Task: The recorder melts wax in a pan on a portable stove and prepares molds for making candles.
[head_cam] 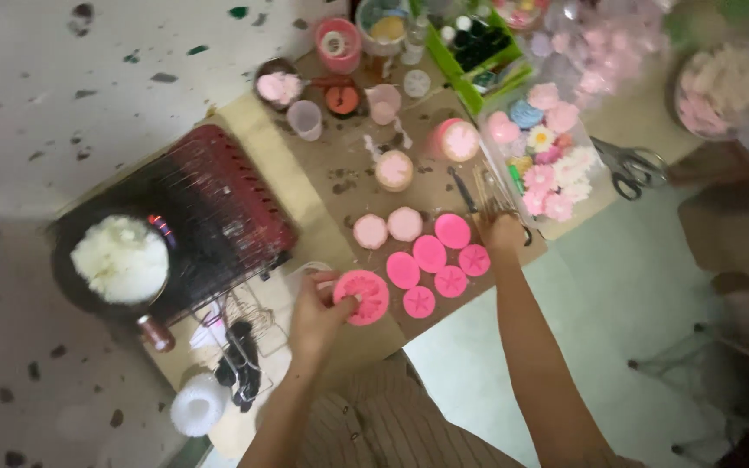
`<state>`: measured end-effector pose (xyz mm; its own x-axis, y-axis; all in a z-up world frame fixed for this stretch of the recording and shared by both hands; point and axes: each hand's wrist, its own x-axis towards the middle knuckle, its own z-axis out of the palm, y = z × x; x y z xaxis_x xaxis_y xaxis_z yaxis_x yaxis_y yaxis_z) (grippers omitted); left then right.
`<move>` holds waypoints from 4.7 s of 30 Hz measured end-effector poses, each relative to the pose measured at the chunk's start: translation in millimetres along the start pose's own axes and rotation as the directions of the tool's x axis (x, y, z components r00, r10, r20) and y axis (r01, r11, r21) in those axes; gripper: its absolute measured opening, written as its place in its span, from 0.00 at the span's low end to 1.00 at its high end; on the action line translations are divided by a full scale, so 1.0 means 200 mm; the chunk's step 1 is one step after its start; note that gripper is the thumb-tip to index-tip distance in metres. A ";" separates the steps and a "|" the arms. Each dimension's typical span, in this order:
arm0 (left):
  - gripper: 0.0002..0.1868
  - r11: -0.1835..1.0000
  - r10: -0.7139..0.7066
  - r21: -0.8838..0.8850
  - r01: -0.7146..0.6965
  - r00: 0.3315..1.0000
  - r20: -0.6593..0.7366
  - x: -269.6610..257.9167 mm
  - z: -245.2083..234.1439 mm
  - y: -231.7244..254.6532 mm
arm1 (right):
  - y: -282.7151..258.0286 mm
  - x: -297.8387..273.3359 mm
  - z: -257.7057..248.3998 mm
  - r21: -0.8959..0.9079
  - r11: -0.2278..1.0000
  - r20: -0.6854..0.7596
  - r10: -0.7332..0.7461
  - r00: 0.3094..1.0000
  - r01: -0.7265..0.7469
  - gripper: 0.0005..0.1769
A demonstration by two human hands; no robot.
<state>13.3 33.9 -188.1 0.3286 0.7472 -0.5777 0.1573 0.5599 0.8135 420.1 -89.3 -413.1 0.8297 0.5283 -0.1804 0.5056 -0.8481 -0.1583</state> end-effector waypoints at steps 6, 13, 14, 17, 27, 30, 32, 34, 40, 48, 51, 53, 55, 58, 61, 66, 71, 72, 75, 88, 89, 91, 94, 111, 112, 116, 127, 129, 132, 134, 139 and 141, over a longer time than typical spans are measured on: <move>0.29 0.997 0.063 -0.037 -0.064 0.998 -0.026 0.04 -0.01 -0.20 | -0.04 -0.01 0.02 -0.043 0.996 0.077 -0.071 0.994 0.075 0.32; 0.30 0.977 0.178 -0.120 -0.178 0.984 -0.009 -0.06 -0.10 -0.11 | -0.24 -0.12 -0.29 0.066 0.916 -0.265 -0.367 0.892 0.396 0.13; 0.29 0.975 0.198 -0.095 -0.199 0.980 -0.015 -0.10 -0.13 -0.08 | -0.26 -0.16 -0.33 0.055 0.945 -0.232 -0.302 0.925 0.322 0.10; 0.28 0.963 0.242 -0.114 -0.243 0.970 -0.022 -0.17 -0.22 0.05 | -0.40 -0.26 -0.48 0.141 0.830 -0.430 -0.439 0.789 0.540 0.14; 0.28 0.972 0.148 -0.188 -0.138 0.988 0.037 -0.35 -0.45 0.20 | -0.04 -0.17 0.04 0.561 0.825 -0.093 -0.013 0.996 0.063 0.09; 0.29 0.979 0.132 -0.160 -0.127 0.991 0.021 -0.34 -0.49 0.15 | -0.09 -0.18 0.09 0.477 0.867 -0.006 -0.158 0.987 0.141 0.12; 0.28 0.986 0.103 -0.137 -0.098 0.994 0.026 -0.34 -0.51 0.14 | -0.13 -0.19 0.11 0.348 0.929 -0.009 -0.135 0.991 0.129 0.15; 0.27 0.988 0.085 -0.130 -0.080 0.996 0.037 -0.37 -0.52 0.16 | -0.16 -0.18 0.17 0.331 0.942 0.044 -0.076 0.996 0.057 0.17; 0.27 0.994 0.073 -0.085 -0.071 0.997 0.021 -0.40 -0.52 0.24 | -0.25 -0.18 0.21 0.278 0.959 0.060 -0.080 0.995 0.060 0.21; 0.29 0.977 0.196 -0.099 -0.189 0.979 0.056 -0.42 -0.50 0.29 | -0.24 -0.29 0.04 0.314 0.946 -0.004 -0.084 0.996 0.081 0.10; 0.29 0.975 0.199 -0.119 -0.190 0.978 0.063 -0.46 -0.49 0.33 | -0.47 -0.61 -0.46 0.866 0.357 0.405 -0.090 0.910 -0.350 0.08; 0.29 0.976 0.201 -0.104 -0.192 0.976 0.081 -0.49 -0.49 0.36 | -0.65 -0.88 -0.79 0.933 0.105 0.360 -0.276 0.891 -0.344 0.05; 0.29 0.971 0.226 -0.106 -0.215 0.969 0.096 -0.50 -0.49 0.40 | -0.81 -1.07 -1.03 0.951 0.028 0.299 -0.342 0.891 -0.308 0.05; 0.30 0.963 0.261 -0.108 -0.248 0.957 0.126 -0.55 -0.49 0.42 | -0.96 -1.35 -1.27 0.968 -0.096 0.174 -0.415 0.893 -0.233 0.05; 0.31 0.953 0.295 -0.118 -0.279 0.945 0.143 -0.59 -0.48 0.45 | -1.08 -1.61 -1.43 0.973 -0.191 0.031 -0.439 0.898 -0.127 0.07; 0.33 0.947 0.313 -0.132 -0.293 0.934 0.170 -0.70 -0.51 0.57 | -1.29 -1.93 -1.52 0.975 -0.203 -0.174 -0.410 0.895 0.097 0.12; 0.36 0.951 0.306 -0.136 -0.279 0.914 0.266 -0.76 -0.52 0.64 | -1.35 -1.99 -1.56 0.959 -0.064 -0.281 -0.369 0.886 0.277 0.15; 0.36 0.951 0.306 -0.135 -0.279 0.915 0.263 -0.77 -0.53 0.64 | -1.34 -1.99 -1.56 0.959 -0.065 -0.279 -0.371 0.886 0.275 0.15; 0.38 0.953 0.294 -0.164 -0.255 0.908 0.298 -0.78 -0.53 0.65 | -1.32 -2.00 -1.57 0.950 -0.046 -0.303 -0.360 0.883 0.308 0.16; 0.40 0.950 0.293 -0.219 -0.220 0.868 0.400 -0.81 -0.53 0.69 | -1.30 -2.01 -1.69 0.956 0.012 -0.261 -0.434 0.862 0.295 0.17; 0.40 0.952 0.290 -0.215 -0.218 0.869 0.402 -0.81 -0.53 0.69 | -1.31 -2.01 -1.70 0.952 0.019 -0.266 -0.443 0.856 0.306 0.17; 0.40 0.954 0.285 -0.205 -0.218 0.870 0.403 -0.81 -0.54 0.69 | -1.31 -2.01 -1.70 0.950 0.032 -0.263 -0.453 0.852 0.310 0.17; 0.40 0.956 0.284 -0.189 -0.225 0.870 0.403 -0.82 -0.54 0.71 | -1.31 -2.01 -1.71 0.946 0.046 -0.262 -0.470 0.843 0.320 0.17; 0.38 0.952 0.299 -0.187 -0.242 0.865 0.403 -0.83 -0.55 0.70 | -1.32 -2.04 -1.70 0.951 0.056 -0.245 -0.461 0.853 0.304 0.17; 0.39 0.950 0.300 -0.204 -0.235 0.866 0.400 -0.83 -0.55 0.70 | -1.32 -2.04 -1.69 0.941 0.078 -0.259 -0.457 0.851 0.329 0.16; 0.40 0.947 0.303 -0.226 -0.230 0.873 0.381 -0.83 -0.54 0.70 | -1.32 -2.07 -1.66 0.892 0.118 -0.345 -0.449 0.824 0.437 0.16; 0.38 0.947 0.311 -0.183 -0.265 0.898 0.311 -0.79 -0.54 0.63 | -1.34 -2.07 -1.58 0.687 0.177 -0.546 -0.515 0.661 0.705 0.14; 0.38 0.948 0.312 -0.163 -0.274 0.901 0.301 -0.78 -0.54 0.62 | -1.35 -2.06 -1.58 0.651 0.201 -0.556 -0.530 0.641 0.732 0.14; 0.38 0.954 0.296 -0.131 -0.268 0.910 0.289 -0.77 -0.54 0.63 | -1.36 -2.06 -1.59 0.572 0.272 -0.571 -0.545 0.613 0.774 0.12; 0.37 0.958 0.266 -0.188 -0.217 0.915 0.302 -0.76 -0.55 0.62 | -1.37 -2.06 -1.59 0.529 0.315 -0.571 -0.555 0.605 0.788 0.10; 0.36 0.961 0.244 -0.203 -0.187 0.921 0.305 -0.74 -0.54 0.61 | -1.38 -2.06 -1.60 0.523 0.340 -0.538 -0.580 0.612 0.782 0.10; 0.36 0.963 0.235 -0.198 -0.181 0.924 0.302 -0.73 -0.53 0.61 | -1.37 -2.06 -1.60 0.527 0.353 -0.517 -0.589 0.622 0.773 0.10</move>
<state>-114.9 30.4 -12.1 0.6220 0.7136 -0.3222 -0.0924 0.4755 0.8748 15.7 -87.1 14.6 0.3405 0.8068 0.4828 0.6952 0.1297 -0.7070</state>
